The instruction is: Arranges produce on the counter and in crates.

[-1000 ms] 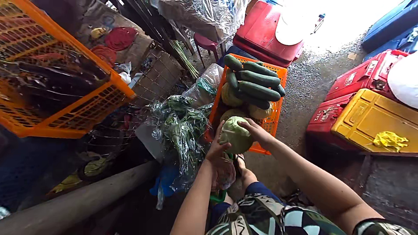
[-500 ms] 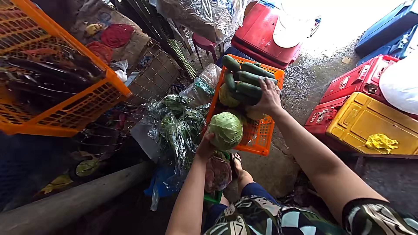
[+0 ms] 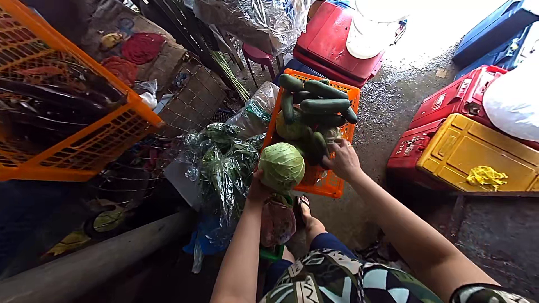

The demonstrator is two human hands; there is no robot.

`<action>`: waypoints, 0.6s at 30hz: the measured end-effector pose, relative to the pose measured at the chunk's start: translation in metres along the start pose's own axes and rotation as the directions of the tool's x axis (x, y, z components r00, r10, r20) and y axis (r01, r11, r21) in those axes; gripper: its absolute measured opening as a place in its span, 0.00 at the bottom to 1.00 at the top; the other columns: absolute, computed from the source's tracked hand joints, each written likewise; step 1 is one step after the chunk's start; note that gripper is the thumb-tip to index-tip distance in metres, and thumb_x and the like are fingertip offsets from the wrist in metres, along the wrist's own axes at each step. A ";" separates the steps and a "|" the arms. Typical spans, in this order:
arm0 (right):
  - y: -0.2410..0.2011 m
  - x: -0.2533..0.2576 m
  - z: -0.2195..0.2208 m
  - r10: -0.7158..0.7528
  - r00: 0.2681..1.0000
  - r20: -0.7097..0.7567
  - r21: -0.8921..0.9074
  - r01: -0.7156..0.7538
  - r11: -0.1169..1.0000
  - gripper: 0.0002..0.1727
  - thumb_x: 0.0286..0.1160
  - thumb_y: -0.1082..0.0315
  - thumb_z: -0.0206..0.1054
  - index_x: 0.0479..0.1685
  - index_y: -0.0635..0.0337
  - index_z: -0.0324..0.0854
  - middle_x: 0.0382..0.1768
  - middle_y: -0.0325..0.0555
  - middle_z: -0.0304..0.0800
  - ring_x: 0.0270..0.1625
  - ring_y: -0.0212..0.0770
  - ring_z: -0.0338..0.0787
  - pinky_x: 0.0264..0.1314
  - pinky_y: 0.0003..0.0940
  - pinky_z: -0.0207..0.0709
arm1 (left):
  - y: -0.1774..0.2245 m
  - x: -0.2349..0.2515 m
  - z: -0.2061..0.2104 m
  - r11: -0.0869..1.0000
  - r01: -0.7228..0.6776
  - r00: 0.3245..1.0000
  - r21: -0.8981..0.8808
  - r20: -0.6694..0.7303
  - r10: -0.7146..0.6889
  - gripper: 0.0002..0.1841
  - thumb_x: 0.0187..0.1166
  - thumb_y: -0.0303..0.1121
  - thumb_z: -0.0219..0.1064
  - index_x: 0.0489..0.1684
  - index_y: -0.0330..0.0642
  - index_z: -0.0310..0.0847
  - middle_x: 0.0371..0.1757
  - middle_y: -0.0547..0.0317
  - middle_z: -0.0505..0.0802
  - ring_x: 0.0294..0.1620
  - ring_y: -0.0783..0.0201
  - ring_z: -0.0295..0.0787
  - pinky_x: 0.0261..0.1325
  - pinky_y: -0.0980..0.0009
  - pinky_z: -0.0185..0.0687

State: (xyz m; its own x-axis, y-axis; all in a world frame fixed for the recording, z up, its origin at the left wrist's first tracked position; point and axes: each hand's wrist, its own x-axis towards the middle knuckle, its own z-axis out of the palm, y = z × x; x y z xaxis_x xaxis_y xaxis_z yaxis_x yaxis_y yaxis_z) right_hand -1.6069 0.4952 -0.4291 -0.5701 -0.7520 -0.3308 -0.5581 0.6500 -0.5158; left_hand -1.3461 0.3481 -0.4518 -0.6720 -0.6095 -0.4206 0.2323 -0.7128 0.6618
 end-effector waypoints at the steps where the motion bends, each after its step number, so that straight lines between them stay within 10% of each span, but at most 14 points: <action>1: -0.002 0.006 -0.011 0.001 1.000 0.001 -0.003 -0.001 1.000 0.24 0.77 0.60 0.68 0.67 0.68 0.82 0.73 0.69 0.78 0.73 0.70 0.80 0.73 0.66 0.73 | 0.000 0.001 0.002 1.000 0.007 0.999 -0.015 -0.033 -0.008 0.50 0.32 0.65 0.89 0.60 0.47 0.77 0.48 0.56 0.95 0.50 0.61 0.95 0.52 0.59 0.93; 7: 0.011 0.073 -0.010 0.134 0.978 0.159 -0.064 -0.125 0.990 0.35 0.69 0.61 0.76 0.78 0.63 0.74 0.76 0.72 0.73 0.77 0.74 0.75 0.72 0.74 0.70 | 0.000 0.002 0.005 0.996 0.002 0.996 -0.084 -0.091 -0.009 0.46 0.35 0.63 0.87 0.57 0.46 0.79 0.48 0.52 0.94 0.50 0.57 0.94 0.51 0.55 0.92; 12: -0.014 0.027 0.027 -0.001 0.945 0.327 -0.076 0.028 0.997 0.32 0.69 0.64 0.71 0.78 0.53 0.78 0.92 0.63 0.51 0.93 0.72 0.46 0.87 0.76 0.47 | 0.007 -0.017 0.009 0.957 -0.103 0.994 -0.272 0.000 0.107 0.34 0.46 0.61 0.84 0.48 0.48 0.89 0.46 0.51 0.96 0.48 0.55 0.96 0.50 0.53 0.93; 16: -0.037 -0.003 0.039 -0.052 0.875 0.481 0.016 0.050 0.999 0.30 0.80 0.69 0.57 0.84 0.55 0.70 0.80 0.56 0.77 0.83 0.58 0.74 0.84 0.62 0.63 | 0.020 -0.054 0.014 0.919 -0.227 0.973 -0.322 -0.024 0.231 0.29 0.50 0.63 0.81 0.44 0.52 0.93 0.43 0.58 0.98 0.46 0.63 0.96 0.49 0.60 0.94; 18: -0.048 -0.002 0.036 -0.045 0.952 0.304 0.084 0.020 0.996 0.23 0.81 0.69 0.57 0.74 0.62 0.78 0.71 0.61 0.84 0.77 0.59 0.80 0.81 0.58 0.69 | 0.027 -0.074 0.007 0.904 -0.255 0.962 -0.343 0.001 0.272 0.27 0.53 0.63 0.80 0.44 0.54 0.94 0.43 0.62 0.98 0.46 0.67 0.96 0.51 0.65 0.93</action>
State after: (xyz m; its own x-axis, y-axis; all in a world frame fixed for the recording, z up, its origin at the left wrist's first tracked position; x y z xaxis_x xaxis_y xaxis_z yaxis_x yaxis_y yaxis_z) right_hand -1.5573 0.4613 -0.4327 -0.3338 -0.7783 -0.5318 -0.5167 0.6230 -0.5873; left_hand -1.2957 0.3766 -0.3986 -0.5839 -0.7802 -0.2243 0.6229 -0.6078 0.4925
